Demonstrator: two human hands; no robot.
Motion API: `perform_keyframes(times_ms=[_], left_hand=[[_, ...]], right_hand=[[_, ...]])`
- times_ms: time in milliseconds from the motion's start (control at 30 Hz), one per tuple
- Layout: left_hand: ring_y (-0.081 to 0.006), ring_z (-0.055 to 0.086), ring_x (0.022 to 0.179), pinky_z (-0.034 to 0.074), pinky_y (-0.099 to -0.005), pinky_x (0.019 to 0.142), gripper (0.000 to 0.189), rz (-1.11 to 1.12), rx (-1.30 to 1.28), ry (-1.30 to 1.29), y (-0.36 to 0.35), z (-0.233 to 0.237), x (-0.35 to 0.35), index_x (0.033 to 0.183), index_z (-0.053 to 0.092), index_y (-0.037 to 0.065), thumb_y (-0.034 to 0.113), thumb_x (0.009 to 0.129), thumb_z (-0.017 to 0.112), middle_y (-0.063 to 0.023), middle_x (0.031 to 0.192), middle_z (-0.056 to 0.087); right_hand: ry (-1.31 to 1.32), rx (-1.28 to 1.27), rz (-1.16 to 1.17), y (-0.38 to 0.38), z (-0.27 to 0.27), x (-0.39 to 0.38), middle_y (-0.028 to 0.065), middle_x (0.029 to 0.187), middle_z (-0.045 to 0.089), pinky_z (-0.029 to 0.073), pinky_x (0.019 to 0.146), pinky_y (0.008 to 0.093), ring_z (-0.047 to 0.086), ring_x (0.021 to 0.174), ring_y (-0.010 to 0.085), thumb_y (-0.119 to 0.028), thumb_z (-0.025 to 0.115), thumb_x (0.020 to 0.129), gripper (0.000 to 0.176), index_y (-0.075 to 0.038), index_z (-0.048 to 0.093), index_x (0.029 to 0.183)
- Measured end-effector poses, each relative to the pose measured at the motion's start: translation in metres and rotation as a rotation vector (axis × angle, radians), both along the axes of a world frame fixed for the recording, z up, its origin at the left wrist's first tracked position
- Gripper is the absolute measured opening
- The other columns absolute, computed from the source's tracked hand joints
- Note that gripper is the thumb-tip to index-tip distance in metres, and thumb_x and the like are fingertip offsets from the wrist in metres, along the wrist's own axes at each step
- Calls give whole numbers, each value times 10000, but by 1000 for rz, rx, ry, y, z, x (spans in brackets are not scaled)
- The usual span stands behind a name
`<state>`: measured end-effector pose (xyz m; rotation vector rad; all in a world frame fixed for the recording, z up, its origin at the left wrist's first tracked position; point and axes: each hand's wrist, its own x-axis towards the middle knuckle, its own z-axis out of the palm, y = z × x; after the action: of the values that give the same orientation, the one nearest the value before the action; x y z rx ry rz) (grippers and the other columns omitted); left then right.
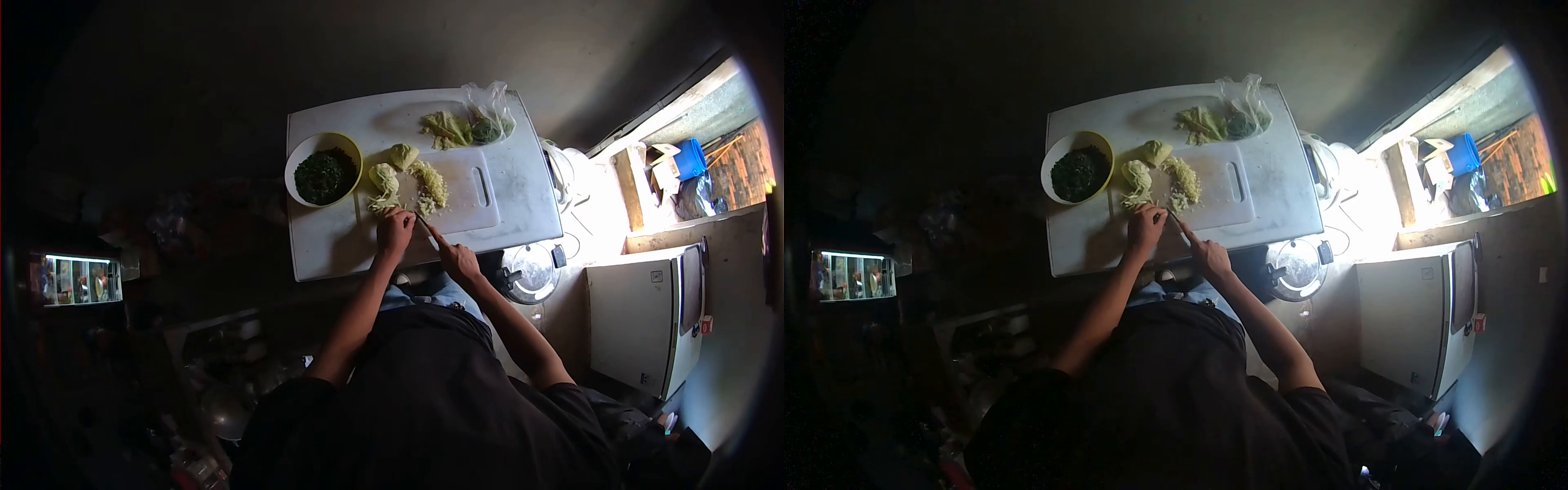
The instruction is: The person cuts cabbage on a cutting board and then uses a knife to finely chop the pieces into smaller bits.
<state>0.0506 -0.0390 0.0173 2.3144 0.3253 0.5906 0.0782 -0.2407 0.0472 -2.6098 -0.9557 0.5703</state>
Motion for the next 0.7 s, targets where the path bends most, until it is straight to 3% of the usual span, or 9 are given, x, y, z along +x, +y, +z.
perform_keyframes(times_ms=[167, 233, 300, 400, 700], left_hand=[[-338, 607, 885, 497, -425, 776, 83, -7, 59, -7, -1, -3, 1, 800, 665, 44, 118, 811, 701, -121, 833, 636], [-346, 605, 873, 494, -434, 776, 82, 9, 130, -27, -3, -4, 0, 783, 653, 43, 108, 814, 692, -124, 842, 640], [-349, 605, 868, 492, -437, 778, 77, 43, 145, -39, -6, -7, 1, 780, 655, 45, 105, 813, 689, -124, 840, 640], [-353, 605, 861, 488, -441, 782, 71, 90, 144, -34, -9, -7, 4, 774, 659, 48, 103, 806, 691, -122, 837, 641], [-342, 597, 816, 479, -441, 751, 81, 89, 164, -68, -10, -5, 1, 732, 654, 63, 114, 775, 701, -110, 783, 623]], right_hand=[[-129, 93, 37, 3, -34, 12, 230, 769, 663, 520, 643, 549, 670, 717, 424, -107, 473, 910, 744, -360, 182, 1546], [-201, 150, 57, 10, -22, 14, 232, 779, 667, 518, 644, 553, 672, 726, 424, -111, 471, 913, 737, -354, 185, 1546], [-44, 59, -35, 16, -1, 10, 249, 790, 664, 523, 654, 550, 674, 734, 426, -113, 461, 922, 724, -348, 184, 1549], [-11, 12, -63, 19, 15, -1, 270, 763, 653, 528, 662, 550, 666, 710, 439, -109, 451, 927, 722, -347, 179, 1551], [83, 31, -140, 20, 12, -20, 283, 745, 642, 510, 688, 576, 662, 735, 471, -108, 430, 932, 712, -336, 171, 1555]])
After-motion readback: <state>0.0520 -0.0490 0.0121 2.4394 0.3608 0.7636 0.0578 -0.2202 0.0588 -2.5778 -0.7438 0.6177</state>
